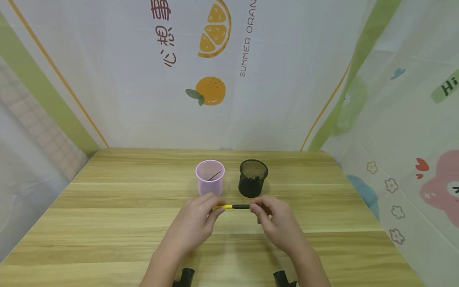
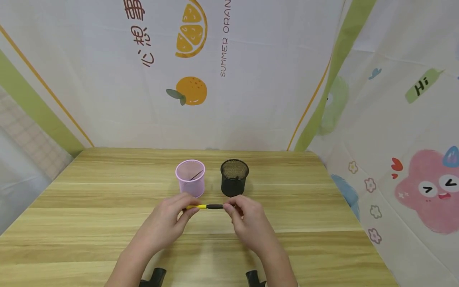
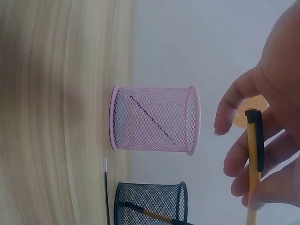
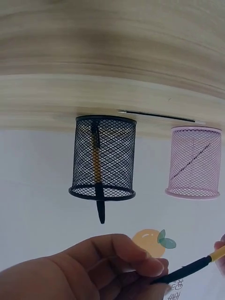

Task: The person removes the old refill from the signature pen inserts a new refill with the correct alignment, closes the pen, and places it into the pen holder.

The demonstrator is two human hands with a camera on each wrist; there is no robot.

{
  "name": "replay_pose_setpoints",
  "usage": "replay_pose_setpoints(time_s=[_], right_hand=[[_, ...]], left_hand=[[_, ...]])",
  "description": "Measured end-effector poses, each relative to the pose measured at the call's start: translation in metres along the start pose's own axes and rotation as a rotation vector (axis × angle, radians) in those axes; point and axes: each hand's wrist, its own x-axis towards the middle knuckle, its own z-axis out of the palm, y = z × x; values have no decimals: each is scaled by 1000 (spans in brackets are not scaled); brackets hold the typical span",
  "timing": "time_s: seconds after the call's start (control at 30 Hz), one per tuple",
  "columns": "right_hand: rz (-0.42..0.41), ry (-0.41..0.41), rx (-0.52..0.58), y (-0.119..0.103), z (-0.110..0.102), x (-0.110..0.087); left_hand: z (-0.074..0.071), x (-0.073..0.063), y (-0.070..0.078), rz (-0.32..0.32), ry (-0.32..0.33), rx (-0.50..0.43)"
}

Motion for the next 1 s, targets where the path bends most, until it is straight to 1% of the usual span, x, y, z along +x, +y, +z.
replay_pose_setpoints(time_s=[0.2, 0.27, 0.33, 0.4, 0.53, 0.6, 0.83, 1.0], right_hand=[[72, -56, -3, 1, 0, 0], [101, -75, 0, 1, 0, 0], [108, -75, 2, 1, 0, -1], [82, -57, 6, 1, 0, -1], [-31, 6, 0, 1, 0, -1], [-74, 24, -2, 2, 0, -1], [-83, 34, -5, 2, 0, -1], [-107, 40, -14, 3, 1, 1]], left_hand=[[1, -1, 1, 34, 29, 3], [0, -1, 0, 32, 31, 10], [0, -1, 0, 23, 34, 12], [-1, -2, 0, 13, 37, 9], [-1, -2, -1, 17, 46, -2], [-1, -2, -2, 26, 46, -9], [-1, -2, -3, 19, 44, -5], [-1, -1, -3, 35, 49, -4]])
